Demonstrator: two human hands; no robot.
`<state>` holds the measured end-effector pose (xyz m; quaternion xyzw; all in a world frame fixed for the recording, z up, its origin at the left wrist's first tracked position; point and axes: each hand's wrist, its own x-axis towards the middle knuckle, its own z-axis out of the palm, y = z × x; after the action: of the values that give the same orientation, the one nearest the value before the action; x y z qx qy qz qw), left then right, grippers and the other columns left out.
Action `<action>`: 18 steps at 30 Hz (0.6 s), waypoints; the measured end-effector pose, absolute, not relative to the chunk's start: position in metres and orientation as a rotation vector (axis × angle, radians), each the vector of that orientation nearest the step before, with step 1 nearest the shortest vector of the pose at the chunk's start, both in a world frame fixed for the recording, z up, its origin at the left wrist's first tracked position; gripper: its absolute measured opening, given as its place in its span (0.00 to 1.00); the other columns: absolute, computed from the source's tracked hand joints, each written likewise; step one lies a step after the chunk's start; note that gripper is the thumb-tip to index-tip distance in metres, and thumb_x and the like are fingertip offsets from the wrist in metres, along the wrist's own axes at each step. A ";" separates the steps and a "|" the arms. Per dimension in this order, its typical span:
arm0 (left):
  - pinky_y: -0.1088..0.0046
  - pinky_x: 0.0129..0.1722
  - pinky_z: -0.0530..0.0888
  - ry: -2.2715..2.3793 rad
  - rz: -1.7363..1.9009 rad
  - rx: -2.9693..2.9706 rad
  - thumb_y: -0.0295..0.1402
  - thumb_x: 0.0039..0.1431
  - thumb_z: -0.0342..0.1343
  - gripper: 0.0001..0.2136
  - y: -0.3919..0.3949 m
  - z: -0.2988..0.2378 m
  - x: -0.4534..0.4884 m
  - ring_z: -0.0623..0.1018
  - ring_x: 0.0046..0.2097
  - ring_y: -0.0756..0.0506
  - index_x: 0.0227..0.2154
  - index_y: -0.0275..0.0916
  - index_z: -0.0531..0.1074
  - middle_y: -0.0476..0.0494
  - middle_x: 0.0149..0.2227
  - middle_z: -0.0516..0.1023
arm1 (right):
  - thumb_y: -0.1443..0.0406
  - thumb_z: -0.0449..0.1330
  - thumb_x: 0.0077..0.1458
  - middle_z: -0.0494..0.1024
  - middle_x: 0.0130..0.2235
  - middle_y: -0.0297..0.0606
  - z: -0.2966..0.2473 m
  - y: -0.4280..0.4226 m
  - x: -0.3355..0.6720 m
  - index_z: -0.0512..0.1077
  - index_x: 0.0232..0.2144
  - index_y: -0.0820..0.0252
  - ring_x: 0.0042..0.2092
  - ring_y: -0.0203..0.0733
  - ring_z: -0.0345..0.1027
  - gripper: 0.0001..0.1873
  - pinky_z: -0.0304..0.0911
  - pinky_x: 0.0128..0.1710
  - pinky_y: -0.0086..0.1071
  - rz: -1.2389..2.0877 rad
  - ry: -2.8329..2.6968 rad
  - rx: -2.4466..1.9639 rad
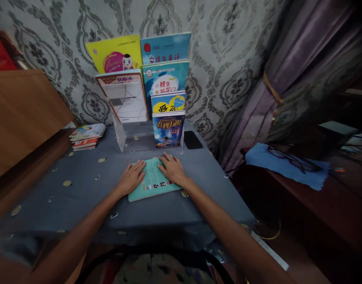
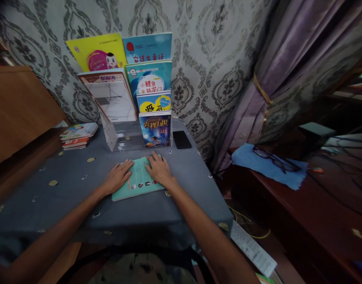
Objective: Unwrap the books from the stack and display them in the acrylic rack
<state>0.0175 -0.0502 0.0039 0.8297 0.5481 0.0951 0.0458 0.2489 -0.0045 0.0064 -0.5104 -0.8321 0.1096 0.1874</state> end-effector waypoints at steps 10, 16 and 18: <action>0.55 0.69 0.52 1.465 0.294 2.579 0.42 0.72 0.31 0.25 -0.011 0.008 -0.004 0.55 0.71 0.44 0.66 0.44 0.59 0.45 0.69 0.59 | 0.62 0.47 0.67 0.66 0.65 0.48 -0.006 0.001 0.294 0.63 0.63 0.61 0.68 0.50 0.55 0.25 0.49 0.66 0.50 0.294 -2.294 -1.523; 0.55 0.66 0.57 1.429 0.153 2.771 0.40 0.72 0.34 0.24 0.020 0.019 -0.002 0.61 0.68 0.42 0.64 0.42 0.62 0.42 0.66 0.65 | 0.63 0.52 0.64 0.74 0.58 0.48 -0.002 0.006 0.303 0.71 0.57 0.63 0.61 0.49 0.66 0.22 0.58 0.62 0.41 0.344 -2.213 -1.418; 0.56 0.64 0.60 1.454 0.100 2.850 0.38 0.72 0.36 0.22 0.023 0.025 0.002 0.65 0.66 0.40 0.62 0.41 0.65 0.39 0.63 0.70 | 0.65 0.53 0.63 0.76 0.57 0.48 -0.002 0.008 0.306 0.72 0.56 0.64 0.59 0.49 0.67 0.21 0.59 0.61 0.39 0.369 -2.182 -1.413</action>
<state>0.0022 0.0235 0.0250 0.8899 0.4540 0.0312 -0.0299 0.3058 0.0079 -0.0018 -0.5203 -0.8037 0.1357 0.2550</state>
